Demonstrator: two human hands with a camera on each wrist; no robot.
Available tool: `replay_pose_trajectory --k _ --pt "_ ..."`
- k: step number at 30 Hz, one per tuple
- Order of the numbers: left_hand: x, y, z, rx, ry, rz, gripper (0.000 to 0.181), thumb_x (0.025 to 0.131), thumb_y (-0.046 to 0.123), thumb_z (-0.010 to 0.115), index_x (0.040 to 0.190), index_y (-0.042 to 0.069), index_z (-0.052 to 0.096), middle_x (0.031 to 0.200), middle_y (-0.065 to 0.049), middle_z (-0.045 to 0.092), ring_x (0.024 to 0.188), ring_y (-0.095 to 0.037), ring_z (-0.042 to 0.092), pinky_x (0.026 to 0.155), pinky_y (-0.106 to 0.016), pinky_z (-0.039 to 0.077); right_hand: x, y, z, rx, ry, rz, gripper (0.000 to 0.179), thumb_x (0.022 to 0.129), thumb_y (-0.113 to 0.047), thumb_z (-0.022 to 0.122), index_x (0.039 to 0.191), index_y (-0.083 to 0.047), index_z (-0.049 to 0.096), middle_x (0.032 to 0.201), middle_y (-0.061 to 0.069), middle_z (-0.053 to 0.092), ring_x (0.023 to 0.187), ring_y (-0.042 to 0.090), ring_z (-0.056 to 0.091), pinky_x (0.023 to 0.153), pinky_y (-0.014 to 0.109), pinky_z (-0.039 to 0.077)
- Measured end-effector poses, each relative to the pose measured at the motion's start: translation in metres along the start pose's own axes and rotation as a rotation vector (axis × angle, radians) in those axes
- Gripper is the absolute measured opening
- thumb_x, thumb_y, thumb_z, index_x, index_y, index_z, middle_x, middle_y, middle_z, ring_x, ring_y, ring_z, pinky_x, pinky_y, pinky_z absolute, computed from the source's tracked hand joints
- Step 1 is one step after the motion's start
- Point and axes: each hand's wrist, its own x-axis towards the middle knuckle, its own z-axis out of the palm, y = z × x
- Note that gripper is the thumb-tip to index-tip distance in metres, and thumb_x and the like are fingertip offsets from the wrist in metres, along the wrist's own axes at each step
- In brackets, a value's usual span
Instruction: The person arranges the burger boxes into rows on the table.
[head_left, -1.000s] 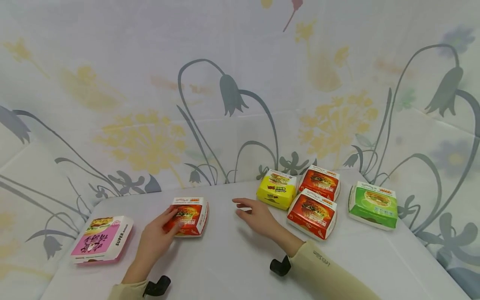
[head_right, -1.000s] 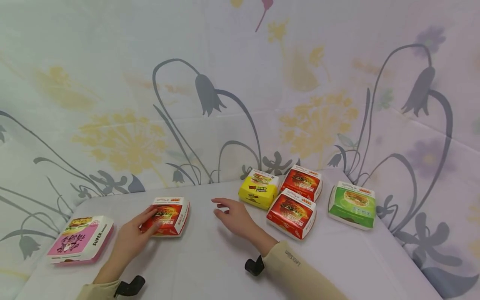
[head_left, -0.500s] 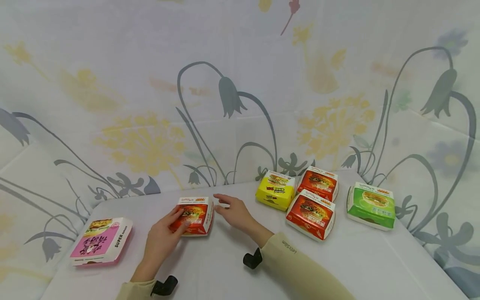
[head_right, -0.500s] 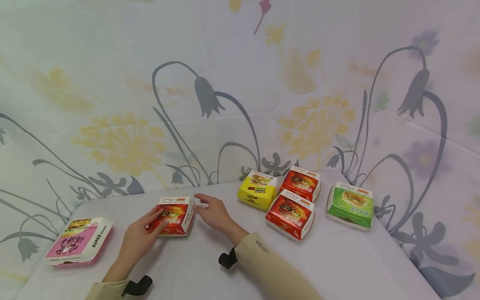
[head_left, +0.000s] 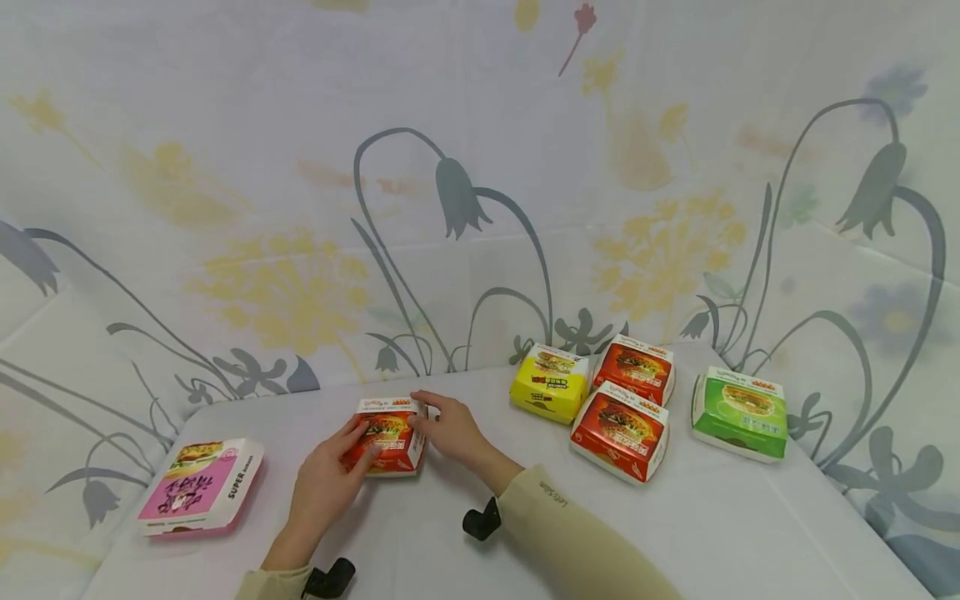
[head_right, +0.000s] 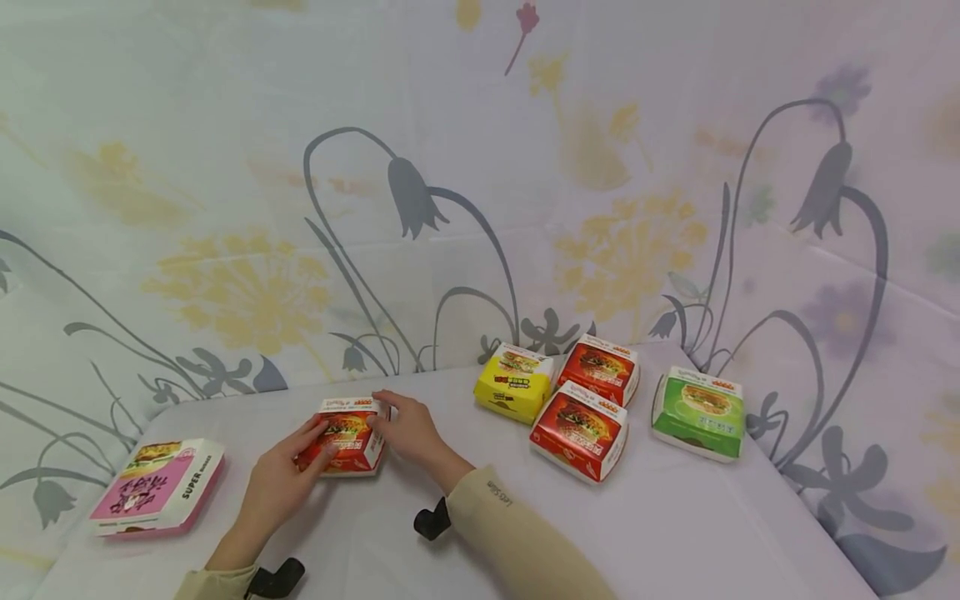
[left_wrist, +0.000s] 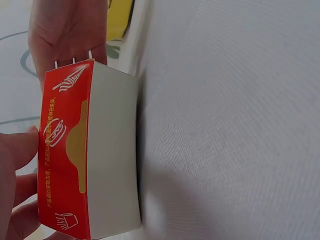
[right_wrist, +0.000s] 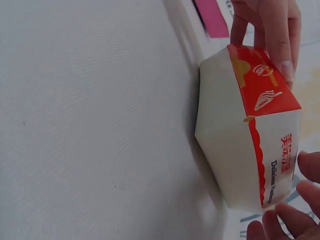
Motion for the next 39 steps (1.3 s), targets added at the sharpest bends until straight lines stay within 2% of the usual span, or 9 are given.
replay_pose_trajectory --k 11,17,22,26,29,32,35,39 --pt "-0.001 -0.004 -0.005 -0.026 0.023 0.043 0.054 0.091 0.033 0.074 0.136 0.005 0.061 0.144 -0.014 0.052 0.125 -0.045 0.052 0.099 -0.061 0.042 -0.003 -0.004 0.000 -0.016 -0.007 0.013 0.045 0.093 -0.022 0.068 0.138 -0.017 0.061 0.145 0.006 0.054 0.134 0.031 0.048 0.105 0.050 0.043" --pt "0.002 -0.008 -0.008 -0.040 0.069 0.003 0.049 0.088 0.026 0.077 0.131 0.005 0.065 0.141 -0.014 0.057 0.123 -0.042 0.054 0.097 -0.059 0.045 -0.005 -0.002 -0.002 -0.009 -0.003 -0.041 0.038 0.093 -0.016 0.067 0.131 -0.009 0.066 0.137 0.011 0.059 0.132 0.030 0.049 0.106 0.049 0.042" --pt "0.004 -0.012 -0.008 -0.040 0.147 -0.011 0.039 0.084 0.022 0.081 0.117 0.003 0.072 0.124 -0.018 0.064 0.112 -0.039 0.056 0.093 -0.056 0.046 -0.007 -0.001 -0.002 -0.021 0.000 -0.047 0.034 0.095 -0.014 0.065 0.129 -0.008 0.067 0.135 0.013 0.058 0.130 0.031 0.050 0.104 0.048 0.044" --pt "0.004 -0.013 -0.009 -0.034 0.198 -0.026 0.031 0.081 0.019 0.084 0.105 0.004 0.073 0.109 -0.016 0.062 0.097 -0.033 0.055 0.082 -0.048 0.047 -0.009 -0.002 -0.002 -0.047 -0.018 -0.046 0.035 0.095 -0.017 0.065 0.130 -0.009 0.067 0.138 0.014 0.055 0.130 0.033 0.050 0.102 0.048 0.046" --pt "0.004 -0.014 -0.009 -0.025 0.199 -0.028 0.027 0.082 0.018 0.083 0.102 0.005 0.073 0.102 -0.011 0.061 0.086 -0.027 0.055 0.071 -0.040 0.046 -0.010 -0.002 -0.002 -0.070 -0.021 -0.054 0.037 0.095 -0.019 0.066 0.130 -0.008 0.067 0.142 0.015 0.052 0.130 0.035 0.049 0.102 0.049 0.046" --pt "0.004 -0.015 -0.008 -0.028 0.191 -0.013 0.021 0.083 0.016 0.081 0.101 0.005 0.074 0.099 -0.008 0.061 0.083 -0.024 0.059 0.065 -0.035 0.046 -0.012 -0.002 -0.003 -0.079 -0.020 -0.061 0.037 0.095 -0.019 0.066 0.130 -0.008 0.067 0.146 0.014 0.050 0.133 0.035 0.048 0.102 0.049 0.045" --pt "0.005 -0.017 -0.007 -0.032 0.176 0.003 0.019 0.086 0.015 0.078 0.102 0.006 0.075 0.104 -0.008 0.062 0.087 -0.025 0.063 0.066 -0.036 0.049 -0.015 -0.003 -0.003 -0.070 -0.027 -0.058 0.036 0.095 -0.020 0.066 0.130 -0.009 0.067 0.148 0.013 0.048 0.135 0.035 0.046 0.104 0.050 0.044" --pt "0.006 -0.018 -0.006 -0.022 0.144 0.002 0.026 0.088 0.020 0.076 0.111 0.008 0.074 0.118 -0.011 0.061 0.097 -0.030 0.064 0.072 -0.042 0.053 -0.020 -0.003 -0.002 -0.049 -0.043 -0.047 0.036 0.096 -0.022 0.065 0.131 -0.011 0.067 0.150 0.010 0.048 0.137 0.033 0.044 0.106 0.050 0.042"
